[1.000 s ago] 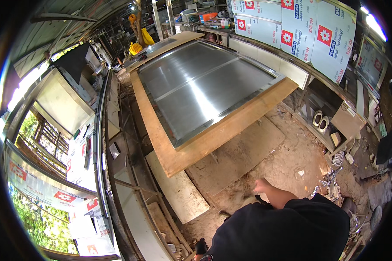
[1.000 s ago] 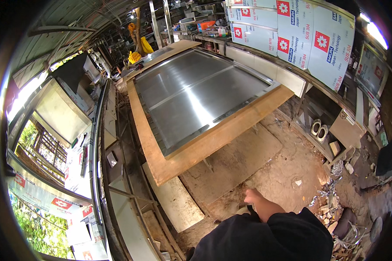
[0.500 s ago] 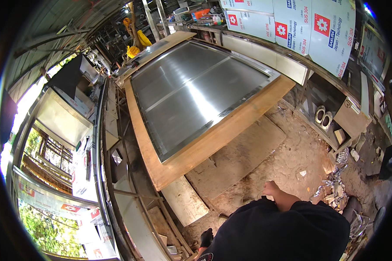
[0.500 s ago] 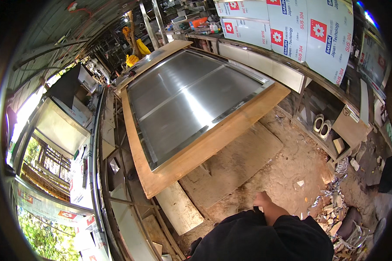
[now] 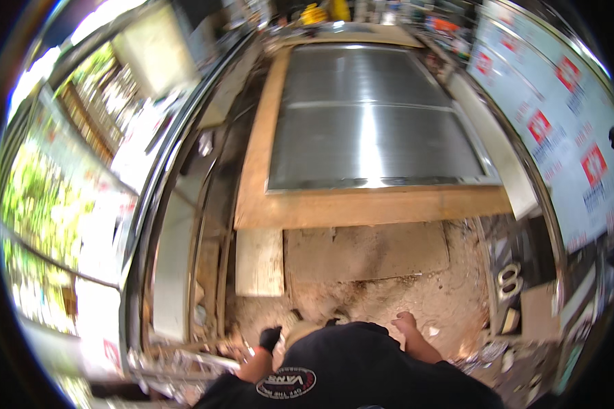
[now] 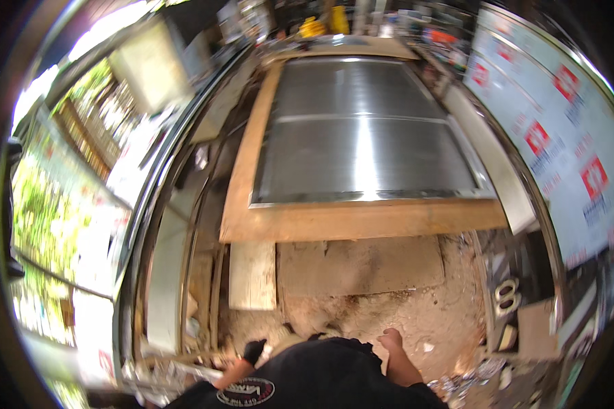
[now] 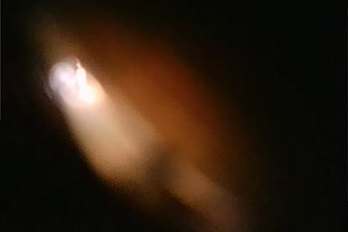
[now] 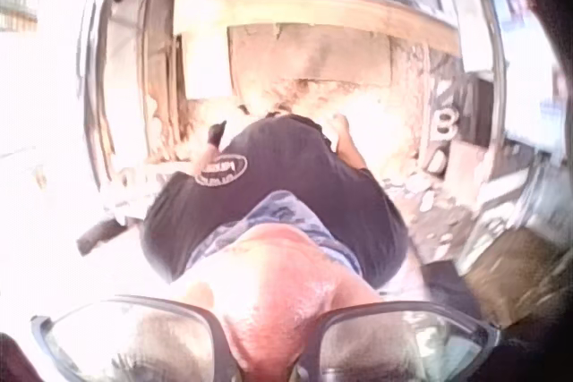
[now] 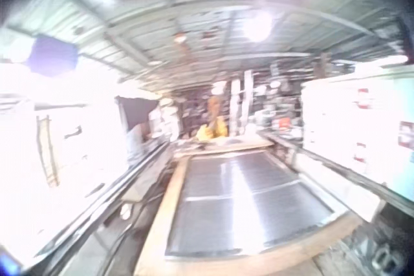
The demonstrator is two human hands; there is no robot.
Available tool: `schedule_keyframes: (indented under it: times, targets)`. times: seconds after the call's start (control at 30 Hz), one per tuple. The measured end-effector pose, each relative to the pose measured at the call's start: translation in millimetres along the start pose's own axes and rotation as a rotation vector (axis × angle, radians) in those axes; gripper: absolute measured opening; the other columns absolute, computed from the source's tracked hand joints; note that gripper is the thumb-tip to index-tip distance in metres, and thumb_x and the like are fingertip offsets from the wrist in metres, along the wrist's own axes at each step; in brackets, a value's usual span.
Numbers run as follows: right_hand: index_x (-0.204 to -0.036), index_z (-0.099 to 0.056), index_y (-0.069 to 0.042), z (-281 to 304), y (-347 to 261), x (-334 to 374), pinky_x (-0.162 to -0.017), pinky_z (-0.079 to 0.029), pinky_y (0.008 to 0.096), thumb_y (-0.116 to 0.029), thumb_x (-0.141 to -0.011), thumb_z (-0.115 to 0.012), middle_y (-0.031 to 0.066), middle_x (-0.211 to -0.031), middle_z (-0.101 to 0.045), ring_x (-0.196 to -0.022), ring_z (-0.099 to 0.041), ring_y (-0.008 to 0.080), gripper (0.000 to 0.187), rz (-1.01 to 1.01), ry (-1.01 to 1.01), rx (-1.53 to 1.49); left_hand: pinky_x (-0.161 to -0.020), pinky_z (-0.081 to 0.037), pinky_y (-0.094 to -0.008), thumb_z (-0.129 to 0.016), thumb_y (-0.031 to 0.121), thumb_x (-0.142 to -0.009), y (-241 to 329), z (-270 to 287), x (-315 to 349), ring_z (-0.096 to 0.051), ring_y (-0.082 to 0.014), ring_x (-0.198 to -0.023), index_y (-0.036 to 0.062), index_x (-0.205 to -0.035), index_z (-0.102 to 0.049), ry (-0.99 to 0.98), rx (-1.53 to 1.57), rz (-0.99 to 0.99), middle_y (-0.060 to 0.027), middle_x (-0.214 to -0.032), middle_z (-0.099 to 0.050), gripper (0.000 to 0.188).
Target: The person positions a large stainless steel sheet on a wooden workbench, then uses a tape measure and caliper to measure dimensions on a smaller metal sheet. The person marks measurements with a pencil and continues measuring different sections of the sheet.
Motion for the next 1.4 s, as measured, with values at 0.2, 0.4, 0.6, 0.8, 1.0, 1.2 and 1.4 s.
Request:
schedule_keyframes:
  times: [0.2, 0.4, 0.6, 0.8, 1.0, 1.2, 1.4]
  targets:
    - [-0.122, -0.068, 0.005, -12.0, -5.4, -7.1, -0.078, -0.056, 0.0380, -0.014, -0.074, -0.081, 0.0207, -0.104, -0.073, -0.091, -0.071, 0.0293, 0.053, -0.047, -0.087, -0.133, -0.090, -0.052, -0.0478, -0.056, 0.054, -0.091, -15.7, 2.3, 14.8, -0.068, -0.0408, -0.103, -0.0003, -0.098, -0.076, -0.154, 0.400, 0.551, -0.0281, -0.102, -0.071, 0.058]
    - [-0.125, -0.068, 0.001, -16.7, -56.9, -12.7, -0.095, -0.053, 0.0397, -0.018, -0.073, -0.083, 0.0190, -0.118, -0.072, -0.110, -0.068, 0.0315, 0.058, 0.001, -0.205, -0.017, -0.087, -0.054, -0.0476, -0.072, 0.046, -0.079, -6.6, 76.2, 87.0, -0.068, -0.0437, -0.100, -0.0051, -0.097, -0.070, -0.085, 0.521, 0.990, -0.0298, -0.100, -0.071, 0.054]
    - [-0.129, -0.066, -0.003, -19.2, -193.1, -28.9, -0.098, -0.052, 0.0402, -0.020, -0.079, -0.080, 0.0187, -0.125, -0.070, -0.115, -0.067, 0.0310, 0.055, 0.329, -0.302, 0.237, -0.080, -0.054, -0.0502, -0.072, 0.026, -0.076, -41.5, 98.4, 138.5, -0.067, -0.0461, -0.092, -0.0050, -0.097, -0.060, 0.180, 0.373, 1.126, -0.0282, -0.090, -0.068, 0.039]
    - [-0.122, -0.068, -0.002, -9.7, -416.0, 26.0, -0.090, -0.055, 0.0347, -0.017, -0.086, -0.079, 0.0105, -0.112, -0.073, -0.100, -0.069, 0.0195, 0.041, 0.587, -0.696, 0.025, -0.080, -0.053, -0.0544, -0.060, 0.026, -0.089, -86.4, 89.8, 138.9, -0.066, -0.0491, -0.091, -0.0040, -0.094, -0.063, 0.160, 0.339, 1.146, -0.0321, -0.093, -0.067, 0.031]
    - [-0.117, -0.069, -0.002, 63.7, -651.7, 68.5, -0.082, -0.055, 0.0293, -0.011, -0.092, -0.073, 0.0046, -0.103, -0.070, -0.092, -0.067, 0.0124, 0.027, 0.714, -0.512, -0.529, -0.065, -0.048, -0.0556, -0.056, 0.014, -0.086, -192.7, 88.3, 54.5, -0.061, -0.0447, -0.073, 0.0042, -0.077, -0.066, 0.079, 0.038, 0.519, -0.0263, -0.076, -0.061, 0.016]
    - [-0.124, -0.063, -0.005, 94.9, -742.7, -3.4, -0.100, -0.047, 0.0454, -0.015, -0.090, -0.072, 0.0115, -0.119, -0.064, -0.116, -0.060, 0.0288, 0.037, 0.786, 0.800, -0.126, -0.068, -0.046, -0.0542, -0.058, 0.009, -0.081, -265.9, 234.2, -107.4, -0.059, -0.0419, -0.078, 0.0040, -0.082, -0.060, 0.216, 0.019, 0.272, -0.0213, -0.075, -0.058, 0.006]
    - [-0.134, -0.055, -0.009, 67.8, -758.6, -7.4, -0.113, -0.028, 0.0559, -0.033, -0.093, -0.065, 0.0181, -0.142, -0.047, -0.133, -0.042, 0.0386, 0.049, 0.388, 0.948, 0.190, -0.073, -0.047, -0.0546, -0.052, 0.009, -0.090, -302.2, 310.1, -192.3, -0.059, -0.0451, -0.082, 0.0025, -0.089, -0.064, 0.141, 0.072, 0.188, -0.0247, -0.085, -0.060, 0.013]
Point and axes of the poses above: each hand's wrist, its own x-axis away from the middle knuckle, its own z-axis out of the back of the hand, y = z × x, the point moved 10 cm from there along -x, towards the middle knuckle
